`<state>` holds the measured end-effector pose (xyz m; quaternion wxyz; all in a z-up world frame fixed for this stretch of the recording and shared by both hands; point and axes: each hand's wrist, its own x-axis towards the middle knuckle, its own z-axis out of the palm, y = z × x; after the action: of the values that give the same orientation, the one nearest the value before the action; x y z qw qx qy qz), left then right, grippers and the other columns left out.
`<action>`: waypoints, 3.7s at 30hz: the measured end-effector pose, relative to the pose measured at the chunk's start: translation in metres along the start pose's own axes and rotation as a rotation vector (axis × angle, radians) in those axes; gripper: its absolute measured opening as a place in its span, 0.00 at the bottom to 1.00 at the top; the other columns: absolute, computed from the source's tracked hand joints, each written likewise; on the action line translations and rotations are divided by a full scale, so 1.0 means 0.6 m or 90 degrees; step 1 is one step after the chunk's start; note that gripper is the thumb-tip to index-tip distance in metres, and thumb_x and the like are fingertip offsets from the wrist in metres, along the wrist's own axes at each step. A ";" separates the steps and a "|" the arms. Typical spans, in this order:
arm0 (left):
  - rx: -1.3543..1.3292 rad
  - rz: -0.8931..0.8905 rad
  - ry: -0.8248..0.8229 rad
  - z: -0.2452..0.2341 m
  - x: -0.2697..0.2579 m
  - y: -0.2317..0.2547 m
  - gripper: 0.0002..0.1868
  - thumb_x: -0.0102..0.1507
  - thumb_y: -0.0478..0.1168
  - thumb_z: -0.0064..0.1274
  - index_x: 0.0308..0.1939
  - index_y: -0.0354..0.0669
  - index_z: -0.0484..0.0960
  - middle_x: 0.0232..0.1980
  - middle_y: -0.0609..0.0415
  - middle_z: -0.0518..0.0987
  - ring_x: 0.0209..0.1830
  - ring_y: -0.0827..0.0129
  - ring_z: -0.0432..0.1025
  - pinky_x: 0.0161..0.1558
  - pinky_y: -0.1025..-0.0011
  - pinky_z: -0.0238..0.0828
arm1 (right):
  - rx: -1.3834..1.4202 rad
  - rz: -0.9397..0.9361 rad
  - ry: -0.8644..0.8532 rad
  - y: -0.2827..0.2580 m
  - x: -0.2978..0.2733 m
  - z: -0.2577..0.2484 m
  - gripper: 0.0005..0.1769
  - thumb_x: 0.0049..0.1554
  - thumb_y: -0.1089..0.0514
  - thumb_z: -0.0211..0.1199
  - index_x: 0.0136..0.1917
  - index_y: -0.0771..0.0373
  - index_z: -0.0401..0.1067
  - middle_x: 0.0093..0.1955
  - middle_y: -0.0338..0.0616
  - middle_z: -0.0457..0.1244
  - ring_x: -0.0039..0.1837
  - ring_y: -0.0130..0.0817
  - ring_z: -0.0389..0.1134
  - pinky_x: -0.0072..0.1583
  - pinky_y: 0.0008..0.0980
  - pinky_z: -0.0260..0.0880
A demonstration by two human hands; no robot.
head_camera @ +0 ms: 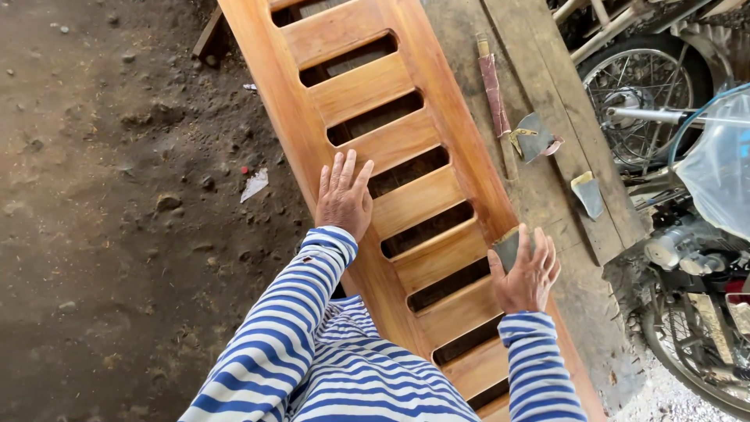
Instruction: The person sands a long wooden slatted board using a sanding block held in the right hand. They move the block back and forth along the surface and inside the cutouts of the board, while the left hand stabilizes the wood.
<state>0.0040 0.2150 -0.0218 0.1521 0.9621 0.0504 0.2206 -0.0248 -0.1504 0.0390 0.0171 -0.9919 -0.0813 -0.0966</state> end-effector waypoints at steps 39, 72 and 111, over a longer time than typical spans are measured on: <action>0.001 0.003 -0.060 -0.025 0.004 0.003 0.33 0.59 0.40 0.50 0.71 0.59 0.72 0.78 0.48 0.63 0.78 0.52 0.57 0.75 0.50 0.48 | 0.085 -0.146 0.221 -0.082 0.302 0.113 0.15 0.65 0.54 0.66 0.41 0.51 0.61 0.28 0.40 0.62 0.33 0.45 0.71 0.37 0.40 0.69; 0.017 -0.003 -0.150 -0.039 0.009 0.008 0.36 0.59 0.41 0.48 0.73 0.56 0.66 0.80 0.45 0.57 0.81 0.49 0.49 0.76 0.46 0.41 | 0.108 -0.122 0.251 -0.202 0.393 0.133 0.16 0.61 0.51 0.65 0.37 0.48 0.60 0.24 0.42 0.58 0.30 0.47 0.68 0.37 0.40 0.69; 0.036 -0.009 -0.114 -0.032 0.014 0.007 0.39 0.52 0.40 0.53 0.71 0.57 0.69 0.78 0.46 0.60 0.79 0.50 0.54 0.75 0.47 0.47 | 0.033 -0.107 0.277 -0.152 0.441 0.139 0.06 0.62 0.52 0.65 0.45 0.49 0.69 0.32 0.38 0.64 0.35 0.43 0.72 0.38 0.39 0.71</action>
<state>0.0035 0.2178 -0.0009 0.1306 0.9814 0.0494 0.1315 0.2320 -0.0143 0.0100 0.0520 -0.9366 -0.1603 -0.3071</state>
